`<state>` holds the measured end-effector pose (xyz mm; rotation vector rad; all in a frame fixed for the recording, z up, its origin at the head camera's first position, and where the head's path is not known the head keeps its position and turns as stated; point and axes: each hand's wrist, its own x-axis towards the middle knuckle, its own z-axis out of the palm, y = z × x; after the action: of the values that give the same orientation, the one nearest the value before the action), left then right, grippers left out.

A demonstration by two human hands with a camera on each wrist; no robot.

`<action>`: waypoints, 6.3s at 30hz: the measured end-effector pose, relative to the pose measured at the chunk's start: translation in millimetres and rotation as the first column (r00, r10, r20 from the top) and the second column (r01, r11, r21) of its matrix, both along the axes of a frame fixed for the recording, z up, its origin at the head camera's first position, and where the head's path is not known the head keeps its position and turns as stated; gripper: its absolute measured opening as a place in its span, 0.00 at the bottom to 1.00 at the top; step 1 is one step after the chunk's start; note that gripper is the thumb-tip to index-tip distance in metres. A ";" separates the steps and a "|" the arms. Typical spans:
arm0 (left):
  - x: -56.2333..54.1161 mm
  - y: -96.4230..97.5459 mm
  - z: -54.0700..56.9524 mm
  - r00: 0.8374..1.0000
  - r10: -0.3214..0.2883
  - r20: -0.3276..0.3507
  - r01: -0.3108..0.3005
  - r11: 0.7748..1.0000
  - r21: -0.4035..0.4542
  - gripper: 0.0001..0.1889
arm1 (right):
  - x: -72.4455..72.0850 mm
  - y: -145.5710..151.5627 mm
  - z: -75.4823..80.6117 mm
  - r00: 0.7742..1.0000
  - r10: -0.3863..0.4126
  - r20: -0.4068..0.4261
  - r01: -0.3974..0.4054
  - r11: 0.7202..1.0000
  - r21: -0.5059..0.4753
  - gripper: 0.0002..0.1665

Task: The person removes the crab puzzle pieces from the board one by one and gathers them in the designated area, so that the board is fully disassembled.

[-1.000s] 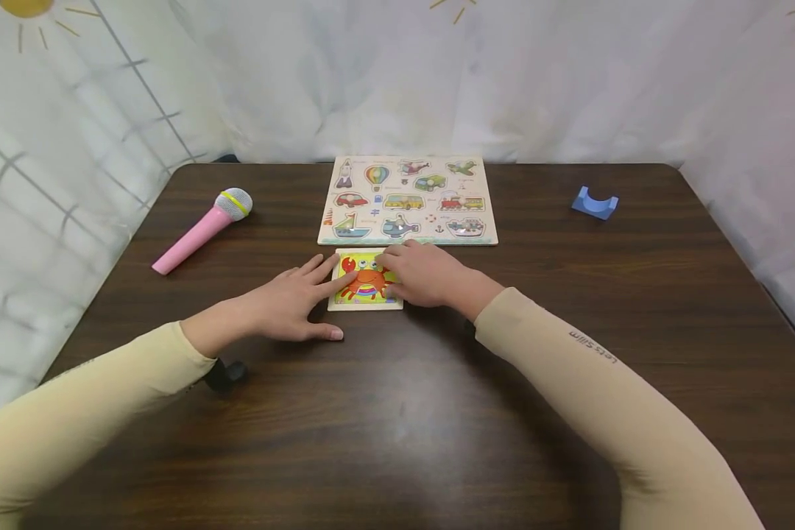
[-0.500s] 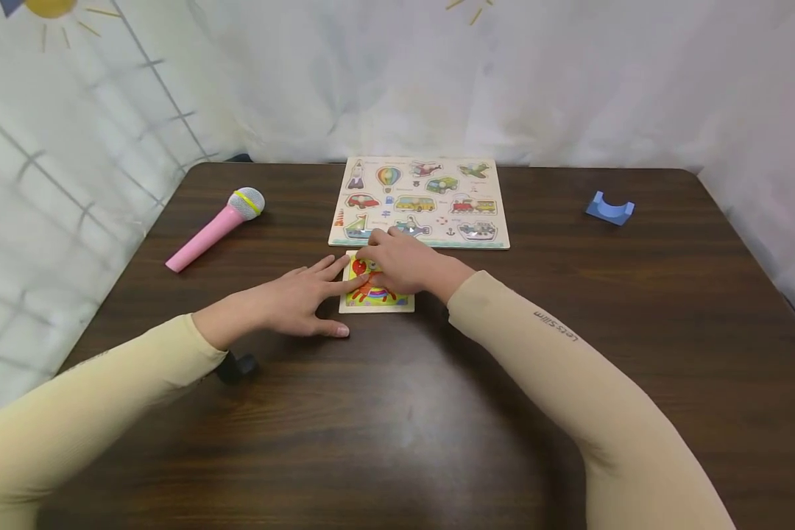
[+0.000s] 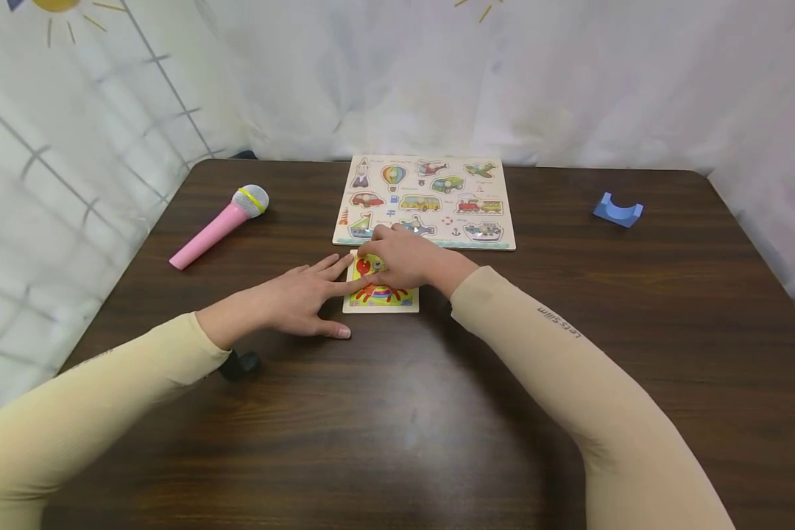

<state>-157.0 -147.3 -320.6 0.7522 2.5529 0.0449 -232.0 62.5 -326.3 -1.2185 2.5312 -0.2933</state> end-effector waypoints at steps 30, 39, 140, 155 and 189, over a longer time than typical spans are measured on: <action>-0.5 -0.2 -0.3 1.000 0.007 0.002 -0.007 1.000 0.006 0.50 | -5.5 -21.8 6.2 0.979 -0.130 0.160 0.135 0.991 -0.023 0.25; -1.3 -0.1 -1.9 1.000 0.010 0.007 -0.010 1.000 0.014 0.49 | -9.7 -25.0 4.7 0.957 -0.177 0.231 0.189 0.981 -0.031 0.23; -0.5 0.3 -3.3 1.000 0.005 0.008 -0.005 1.000 0.018 0.51 | 25.9 40.4 -0.6 0.987 -0.140 -0.084 0.133 0.988 -0.085 0.27; 1.1 -0.6 -0.7 1.000 -0.004 0.001 0.004 1.000 0.031 0.50 | -6.9 7.7 -3.8 0.990 -0.102 0.092 0.110 0.991 -0.082 0.17; 1.3 22.4 10.6 1.000 0.000 -0.013 -0.002 0.992 -0.125 0.52 | -11.7 13.2 -1.5 0.966 -0.160 0.201 0.199 0.961 -0.193 0.19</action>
<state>-155.7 -125.0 -309.9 0.7050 2.5413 -0.1187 -243.6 75.7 -327.8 -0.9783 2.4999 -0.7025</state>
